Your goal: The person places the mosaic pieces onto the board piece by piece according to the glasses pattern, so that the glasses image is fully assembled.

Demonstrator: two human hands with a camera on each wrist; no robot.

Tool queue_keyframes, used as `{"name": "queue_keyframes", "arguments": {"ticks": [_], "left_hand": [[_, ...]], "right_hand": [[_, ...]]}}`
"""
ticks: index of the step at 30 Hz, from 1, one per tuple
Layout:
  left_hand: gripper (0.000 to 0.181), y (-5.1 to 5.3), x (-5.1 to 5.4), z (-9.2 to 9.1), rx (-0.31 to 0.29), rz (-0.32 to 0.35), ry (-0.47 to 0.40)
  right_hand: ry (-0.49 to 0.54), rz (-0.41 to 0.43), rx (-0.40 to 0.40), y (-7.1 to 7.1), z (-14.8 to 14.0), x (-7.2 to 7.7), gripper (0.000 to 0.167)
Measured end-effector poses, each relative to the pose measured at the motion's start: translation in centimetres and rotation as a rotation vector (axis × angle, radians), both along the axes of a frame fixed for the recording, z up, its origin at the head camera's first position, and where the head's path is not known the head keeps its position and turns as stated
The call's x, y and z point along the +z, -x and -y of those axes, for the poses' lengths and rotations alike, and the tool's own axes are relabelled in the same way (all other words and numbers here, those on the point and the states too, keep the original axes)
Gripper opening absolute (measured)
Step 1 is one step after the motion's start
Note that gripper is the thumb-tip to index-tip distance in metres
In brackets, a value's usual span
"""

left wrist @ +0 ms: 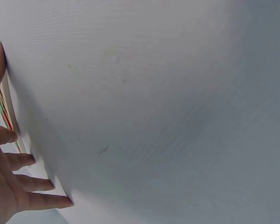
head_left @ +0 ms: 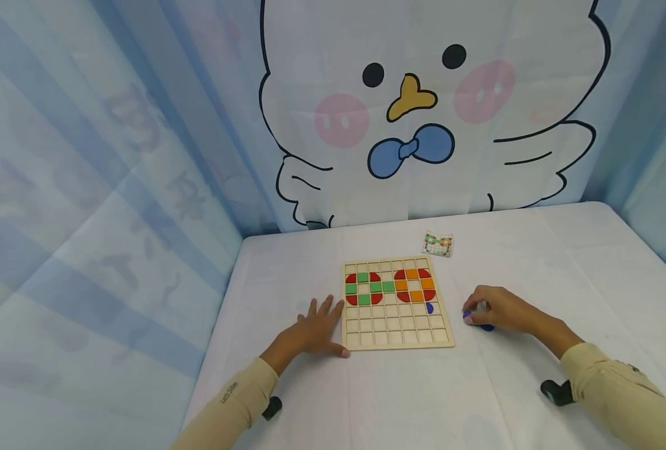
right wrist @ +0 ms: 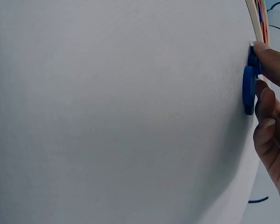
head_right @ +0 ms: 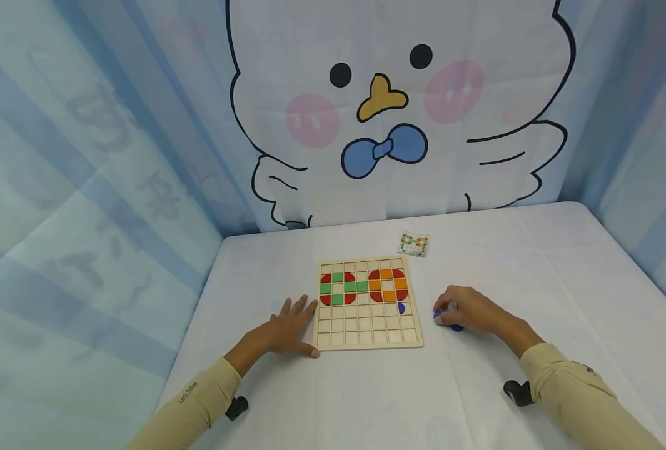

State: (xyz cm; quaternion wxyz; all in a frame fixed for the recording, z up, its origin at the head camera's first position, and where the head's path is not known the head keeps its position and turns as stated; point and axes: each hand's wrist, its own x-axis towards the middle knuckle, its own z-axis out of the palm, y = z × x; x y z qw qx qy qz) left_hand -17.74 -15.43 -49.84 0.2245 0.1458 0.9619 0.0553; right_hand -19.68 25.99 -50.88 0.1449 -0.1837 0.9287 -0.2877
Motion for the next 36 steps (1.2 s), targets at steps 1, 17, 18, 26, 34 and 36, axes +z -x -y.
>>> {"name": "queue_keyframes", "arguments": {"ticks": [1, 17, 18, 26, 34, 36], "left_hand": [[0.114, 0.0, 0.01, -0.01, -0.001, -0.001, -0.001], [0.115, -0.11, -0.36, 0.03, 0.002, 0.004, -0.006], [0.114, -0.11, -0.38, 0.04, 0.001, 0.004, -0.006], [0.115, -0.12, -0.26, 0.0, 0.005, 0.005, -0.007], [0.115, -0.02, 0.0, -0.1, 0.006, 0.007, -0.001], [0.115, 0.02, 0.01, -0.11, 0.007, 0.008, 0.0]], "right_hand": [[-0.002, 0.001, 0.002, -0.02, 0.02, -0.01, 0.016], [0.02, 0.017, 0.014, -0.1, 0.49, 0.0, 0.015], [0.019, 0.015, 0.012, -0.08, 0.46, -0.06, 0.014], [0.015, 0.036, -0.005, 0.14, 0.05, -0.04, 0.022], [0.02, 0.06, 0.04, 0.29, -0.19, 0.46, 0.027], [0.03, 0.063, 0.053, 0.38, -0.16, 0.59, 0.026]]}}
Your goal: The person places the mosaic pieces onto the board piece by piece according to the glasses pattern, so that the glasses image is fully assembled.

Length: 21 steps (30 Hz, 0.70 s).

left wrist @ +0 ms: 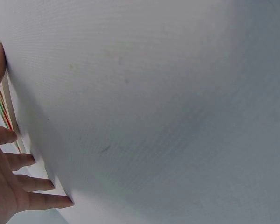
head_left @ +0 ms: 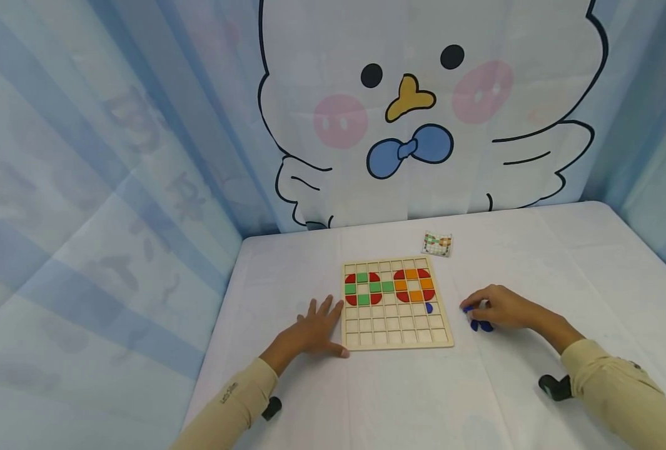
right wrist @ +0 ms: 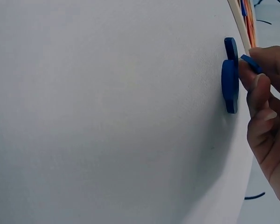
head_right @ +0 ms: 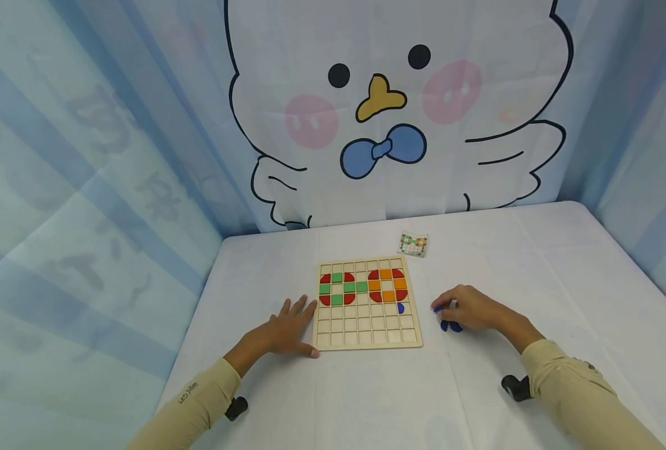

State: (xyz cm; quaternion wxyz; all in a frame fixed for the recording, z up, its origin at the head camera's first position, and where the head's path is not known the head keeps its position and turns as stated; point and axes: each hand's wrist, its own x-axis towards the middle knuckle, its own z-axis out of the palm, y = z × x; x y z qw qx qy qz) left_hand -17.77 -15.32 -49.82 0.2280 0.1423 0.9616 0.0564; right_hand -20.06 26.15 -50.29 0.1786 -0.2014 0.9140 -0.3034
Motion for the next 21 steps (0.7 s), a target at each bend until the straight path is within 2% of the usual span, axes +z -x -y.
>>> {"name": "queue_keyframes", "arguments": {"ticks": [7, 13, 21], "left_hand": [[0.115, 0.1, -0.1, 0.1, -0.005, -0.006, 0.009], [0.114, 0.1, 0.0, 0.0, -0.004, -0.008, 0.008], [0.114, 0.0, 0.1, 0.0, 0.001, -0.003, 0.005]], "right_hand": [[0.076, 0.003, 0.016, 0.2, 0.9, 0.0, 0.017], [0.15, -0.001, 0.028, -0.4, 2.9, -0.1, 0.015], [0.161, -0.055, 0.013, -0.7, 5.2, -0.9, 0.015]]}}
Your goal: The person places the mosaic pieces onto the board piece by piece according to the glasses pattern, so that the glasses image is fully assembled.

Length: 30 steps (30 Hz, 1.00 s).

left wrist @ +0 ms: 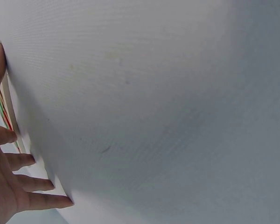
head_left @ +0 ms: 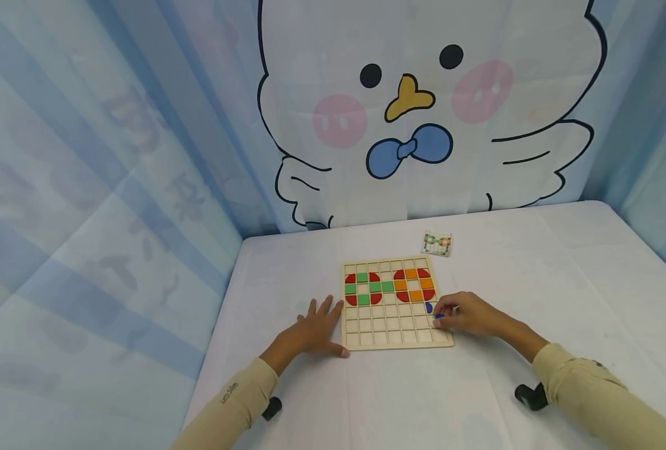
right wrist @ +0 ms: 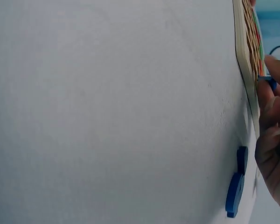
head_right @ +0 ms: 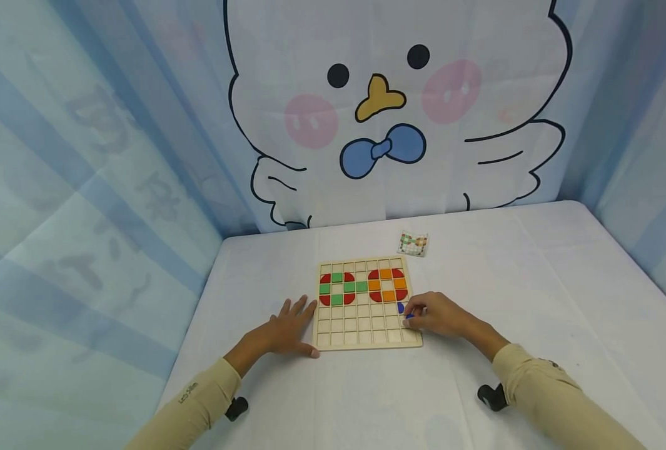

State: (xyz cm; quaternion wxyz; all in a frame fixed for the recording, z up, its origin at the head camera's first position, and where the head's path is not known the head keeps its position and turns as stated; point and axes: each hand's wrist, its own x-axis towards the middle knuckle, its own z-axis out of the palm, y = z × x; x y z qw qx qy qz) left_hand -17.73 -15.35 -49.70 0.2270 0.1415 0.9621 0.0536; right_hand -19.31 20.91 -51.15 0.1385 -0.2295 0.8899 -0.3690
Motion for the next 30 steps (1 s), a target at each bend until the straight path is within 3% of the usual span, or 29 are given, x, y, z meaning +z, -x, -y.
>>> {"name": "queue_keyframes", "arguments": {"ticks": [5, 10, 16, 21, 30], "left_hand": [[0.114, -0.1, 0.0, 0.0, 0.003, 0.002, -0.001], [0.113, -0.1, 0.1, -0.1, -0.001, 0.0, -0.002], [0.113, -0.1, 0.0, 0.0, 0.006, 0.0, -0.002], [0.114, 0.0, -0.2, 0.1, -0.006, -0.011, 0.012], [0.114, 0.0, -0.3, -0.1, -0.008, -0.017, -0.001]], "right_hand": [[-0.042, -0.021, -0.048, -0.1, 0.7, 0.0, 0.021], [-0.094, 0.009, -0.037, -0.2, 0.5, 0.5, 0.031], [-0.097, 0.018, -0.026, 0.0, -0.1, 0.6, 0.02], [-0.074, -0.022, 0.013, 0.2, 0.2, 0.5, 0.017], [-0.154, -0.077, 0.008, 0.1, 1.0, 0.9, 0.015]]}}
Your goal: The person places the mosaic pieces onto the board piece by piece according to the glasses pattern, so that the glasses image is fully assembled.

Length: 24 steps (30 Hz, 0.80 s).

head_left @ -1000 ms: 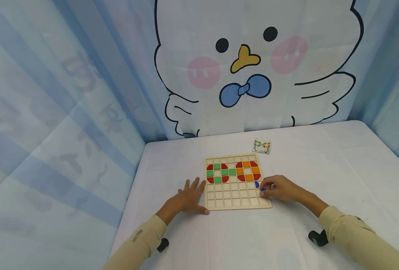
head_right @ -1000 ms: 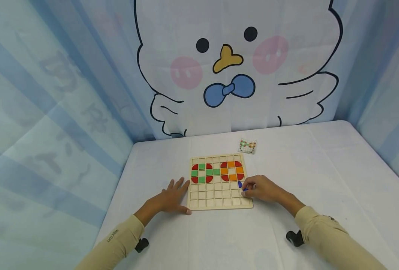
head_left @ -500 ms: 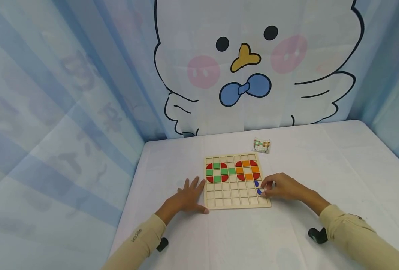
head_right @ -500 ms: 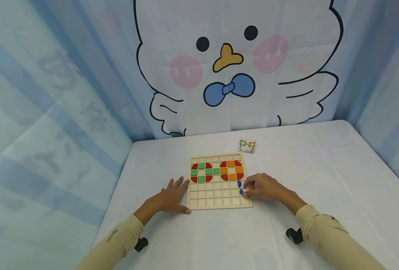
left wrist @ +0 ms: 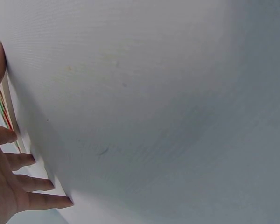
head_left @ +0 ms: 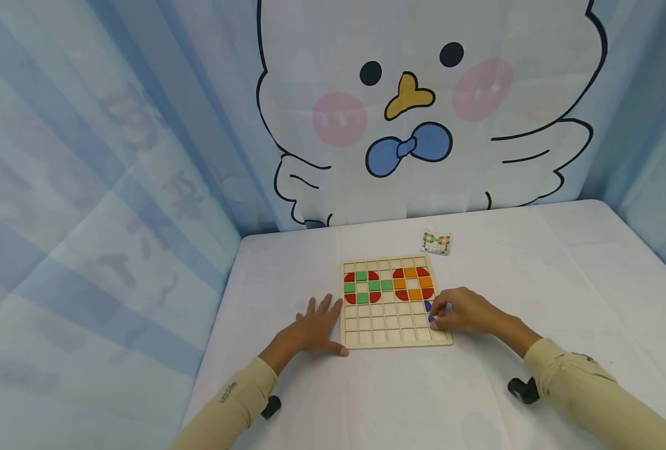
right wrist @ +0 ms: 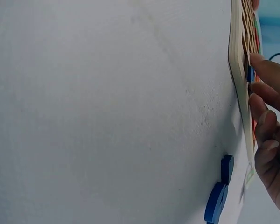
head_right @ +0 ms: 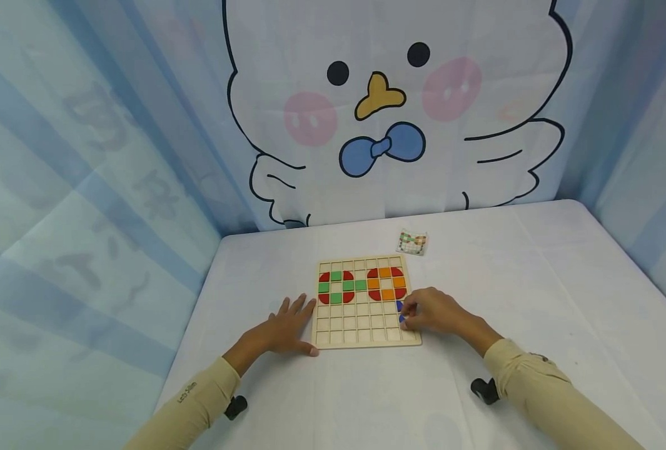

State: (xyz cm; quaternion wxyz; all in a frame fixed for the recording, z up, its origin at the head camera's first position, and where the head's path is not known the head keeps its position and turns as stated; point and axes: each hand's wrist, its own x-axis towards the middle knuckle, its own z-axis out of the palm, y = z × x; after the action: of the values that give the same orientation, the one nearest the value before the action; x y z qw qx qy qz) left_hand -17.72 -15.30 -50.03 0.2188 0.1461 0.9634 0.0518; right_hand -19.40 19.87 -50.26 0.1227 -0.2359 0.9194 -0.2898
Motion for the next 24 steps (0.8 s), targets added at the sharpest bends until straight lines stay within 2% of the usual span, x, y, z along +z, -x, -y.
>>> {"name": "queue_keyframes", "arguments": {"ticks": [7, 19, 24], "left_hand": [[0.114, 0.0, 0.02, 0.04, -0.001, 0.0, 0.005], [0.114, -0.04, 0.12, 0.04, -0.004, -0.007, 0.007], [0.114, -0.08, 0.22, 0.0, -0.002, -0.005, 0.008]], "right_hand": [[-0.015, -0.003, -0.01, -0.12, 0.74, 0.15, 0.023], [-0.045, 0.008, 0.036, 0.35, 0.8, 0.47, 0.021], [-0.047, 0.006, 0.027, 0.26, 0.92, 0.29, 0.023]]}}
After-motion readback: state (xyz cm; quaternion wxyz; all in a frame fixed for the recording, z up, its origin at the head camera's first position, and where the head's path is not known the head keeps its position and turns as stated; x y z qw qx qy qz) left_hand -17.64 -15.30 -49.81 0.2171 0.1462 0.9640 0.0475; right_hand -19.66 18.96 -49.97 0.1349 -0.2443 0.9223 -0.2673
